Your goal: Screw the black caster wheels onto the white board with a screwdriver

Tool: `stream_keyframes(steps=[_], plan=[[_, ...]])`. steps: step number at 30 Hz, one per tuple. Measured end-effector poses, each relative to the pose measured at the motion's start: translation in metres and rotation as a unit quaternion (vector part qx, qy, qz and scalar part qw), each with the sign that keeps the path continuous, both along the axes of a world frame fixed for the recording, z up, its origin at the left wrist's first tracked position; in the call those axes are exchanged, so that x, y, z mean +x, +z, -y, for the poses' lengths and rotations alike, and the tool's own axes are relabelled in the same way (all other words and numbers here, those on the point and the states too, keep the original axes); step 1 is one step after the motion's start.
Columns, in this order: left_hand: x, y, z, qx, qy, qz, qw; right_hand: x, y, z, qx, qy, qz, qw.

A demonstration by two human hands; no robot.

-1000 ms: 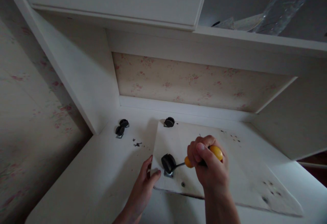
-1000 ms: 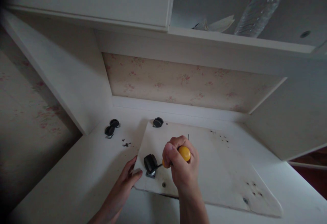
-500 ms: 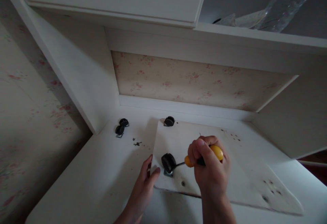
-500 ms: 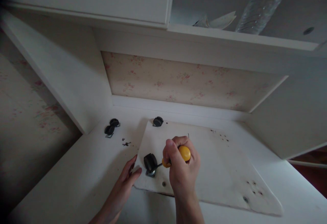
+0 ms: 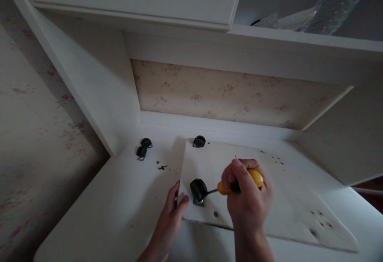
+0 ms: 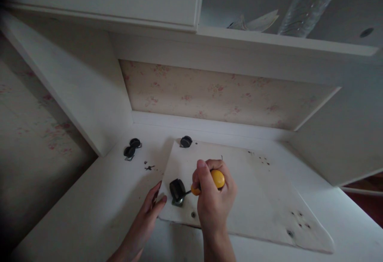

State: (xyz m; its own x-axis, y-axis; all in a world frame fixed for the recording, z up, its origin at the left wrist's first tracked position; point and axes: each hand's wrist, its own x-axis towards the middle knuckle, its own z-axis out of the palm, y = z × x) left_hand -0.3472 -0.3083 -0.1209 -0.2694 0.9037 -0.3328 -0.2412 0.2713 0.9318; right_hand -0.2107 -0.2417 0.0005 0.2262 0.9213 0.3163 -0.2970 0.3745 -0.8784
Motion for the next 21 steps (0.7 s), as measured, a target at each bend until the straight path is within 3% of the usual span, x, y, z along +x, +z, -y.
stream_keyframes(steps=[4,7,11,14,17,21], plan=[[-0.001,0.003,0.001,0.001,-0.003,0.004,1.0,0.005,-0.002,-0.001,0.002,0.021,0.011,1.0],[-0.001,0.004,0.0,0.008,-0.005,0.005,1.0,0.021,-0.004,-0.01,0.028,0.15,0.027,0.988],[0.0,0.006,-0.001,0.008,-0.006,-0.004,1.0,0.045,0.0,-0.033,0.09,0.387,0.053,0.916],[0.0,0.008,0.0,0.007,-0.01,-0.001,1.0,0.054,0.007,-0.047,0.107,0.495,0.071,0.859],[0.001,0.009,0.0,0.006,-0.007,0.001,1.0,0.053,0.011,-0.053,0.113,0.526,0.088,0.839],[0.001,0.008,0.0,0.013,-0.007,-0.003,1.0,0.041,0.01,-0.044,0.093,0.463,0.051,0.88]])
